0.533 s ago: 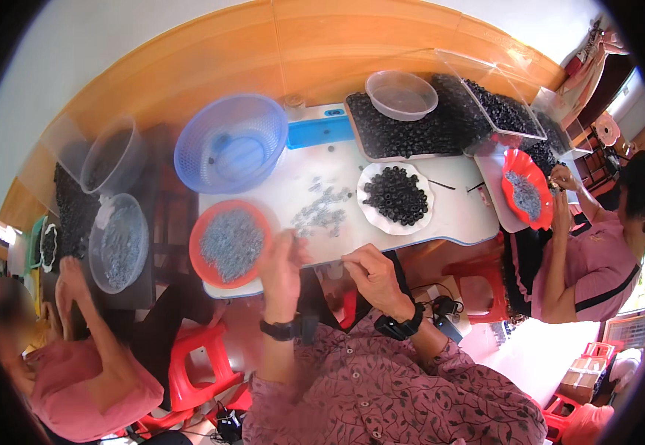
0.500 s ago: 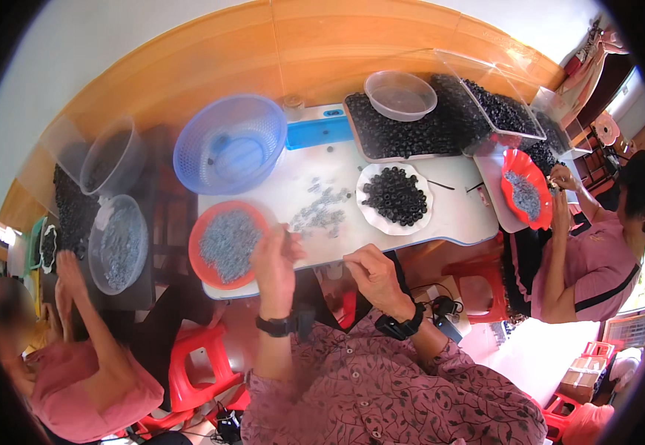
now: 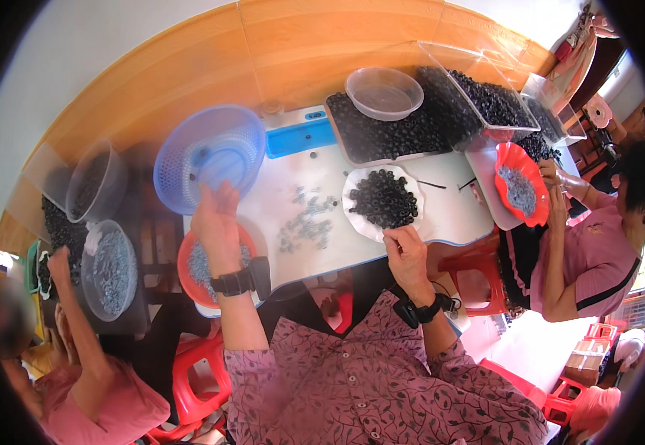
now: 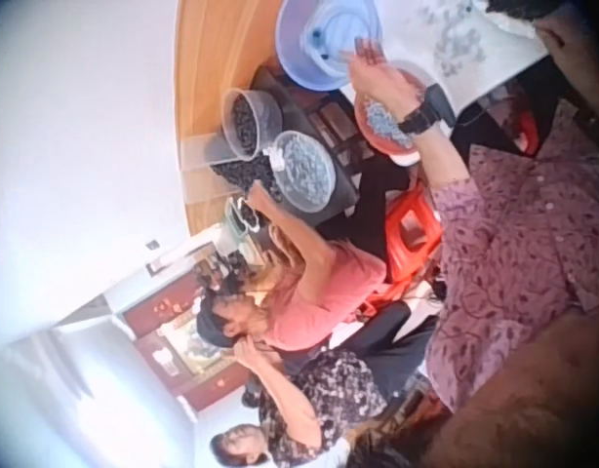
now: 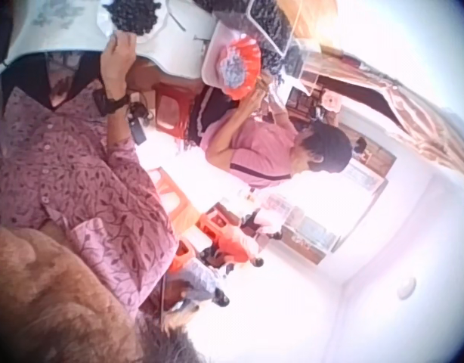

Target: Sorting small black and grey plastic or rubber parts into different containers on a table.

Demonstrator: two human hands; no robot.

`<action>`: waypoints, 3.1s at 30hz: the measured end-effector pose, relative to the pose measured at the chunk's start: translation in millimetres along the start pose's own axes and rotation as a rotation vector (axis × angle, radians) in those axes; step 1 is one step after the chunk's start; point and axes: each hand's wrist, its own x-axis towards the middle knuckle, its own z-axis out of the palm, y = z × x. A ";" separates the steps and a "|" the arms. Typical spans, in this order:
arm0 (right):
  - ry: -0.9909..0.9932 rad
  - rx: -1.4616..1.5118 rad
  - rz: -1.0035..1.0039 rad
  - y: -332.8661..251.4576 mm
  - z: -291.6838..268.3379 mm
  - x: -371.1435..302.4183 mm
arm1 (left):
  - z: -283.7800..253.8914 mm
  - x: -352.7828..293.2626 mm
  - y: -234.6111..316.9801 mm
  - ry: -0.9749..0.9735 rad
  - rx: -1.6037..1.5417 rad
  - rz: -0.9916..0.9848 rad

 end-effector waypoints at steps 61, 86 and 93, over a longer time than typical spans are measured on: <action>-0.484 0.410 0.096 -55.4 35.2 -20.6 | -67.4 -166.0 -107.2 -0.334 -0.049 -0.554; -0.374 -0.007 -0.079 -40.6 79.9 -11.7 | -88.7 -162.6 -96.8 -0.278 0.062 -0.490; -0.361 0.015 -0.086 -34.4 80.8 -15.1 | -91.3 -161.7 -93.6 -0.273 0.045 -0.515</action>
